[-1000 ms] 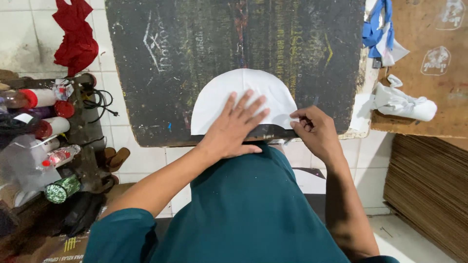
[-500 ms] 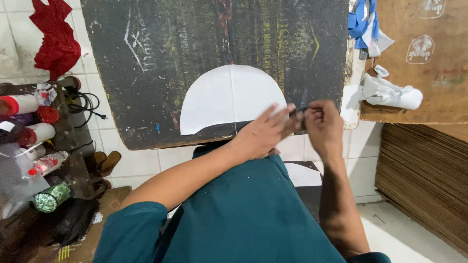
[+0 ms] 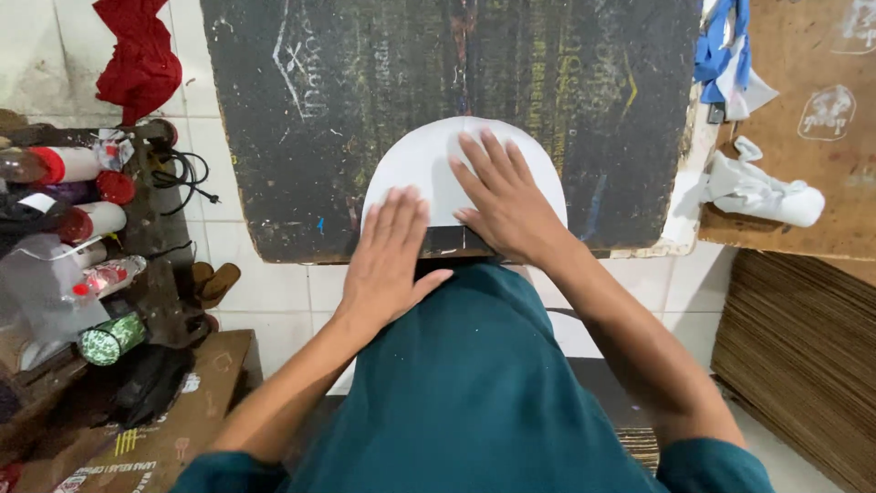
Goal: The person repeatedly wipes a dark work surface and white semi-circular paper pieces using a white cloth. The person places the paper pieces on the surface, wipes them, and then wipes the surface itself in a repetitive cycle.
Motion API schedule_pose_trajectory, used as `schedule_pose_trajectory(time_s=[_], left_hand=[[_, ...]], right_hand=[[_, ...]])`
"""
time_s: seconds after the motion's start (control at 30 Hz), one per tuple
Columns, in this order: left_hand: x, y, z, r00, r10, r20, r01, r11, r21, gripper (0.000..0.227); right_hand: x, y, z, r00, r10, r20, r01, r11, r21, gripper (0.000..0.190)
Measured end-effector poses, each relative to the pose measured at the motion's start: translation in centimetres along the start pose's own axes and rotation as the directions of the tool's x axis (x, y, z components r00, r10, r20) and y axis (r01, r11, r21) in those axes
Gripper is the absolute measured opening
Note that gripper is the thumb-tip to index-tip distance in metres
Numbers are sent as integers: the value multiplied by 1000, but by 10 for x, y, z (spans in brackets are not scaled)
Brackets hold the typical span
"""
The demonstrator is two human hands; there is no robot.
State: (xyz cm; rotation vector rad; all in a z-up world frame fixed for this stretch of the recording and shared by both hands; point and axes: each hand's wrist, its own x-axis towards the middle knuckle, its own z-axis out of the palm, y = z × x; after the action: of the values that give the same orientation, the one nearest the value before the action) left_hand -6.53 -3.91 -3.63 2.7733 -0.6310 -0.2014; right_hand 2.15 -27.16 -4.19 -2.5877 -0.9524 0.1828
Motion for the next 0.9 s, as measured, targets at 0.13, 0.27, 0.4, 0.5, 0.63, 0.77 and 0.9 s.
schedule_pose_trajectory(time_s=[0.13, 0.27, 0.4, 0.5, 0.63, 0.77, 0.9], left_hand=[[-32, -1, 8, 991, -125, -44, 126, 992, 16, 104], [-51, 3, 6, 973, -224, -58, 229, 965, 126, 94], [-54, 2, 7, 970, -237, -47, 238, 971, 23, 94], [-53, -3, 14, 968, -200, -151, 195, 980, -49, 96], [-53, -3, 4, 972, -200, -120, 193, 979, -64, 93], [-51, 0, -9, 969, -243, 38, 246, 959, -138, 94], [-30, 21, -32, 896, -418, 148, 442, 863, -242, 96]], right_hand=[[57, 5, -17, 994, 17, 110, -4, 992, -124, 72], [79, -7, -31, 980, 132, 151, -99, 973, -210, 78], [79, -28, -38, 900, 275, 339, -168, 935, -312, 91], [31, -14, 19, 977, -151, 150, 177, 968, -181, 78], [-24, -36, 18, 959, -274, 74, 281, 954, -108, 76], [-51, -47, -22, 944, -310, 116, 261, 913, 313, 54], [-75, -41, -81, 988, -29, 152, -98, 641, 761, 38]])
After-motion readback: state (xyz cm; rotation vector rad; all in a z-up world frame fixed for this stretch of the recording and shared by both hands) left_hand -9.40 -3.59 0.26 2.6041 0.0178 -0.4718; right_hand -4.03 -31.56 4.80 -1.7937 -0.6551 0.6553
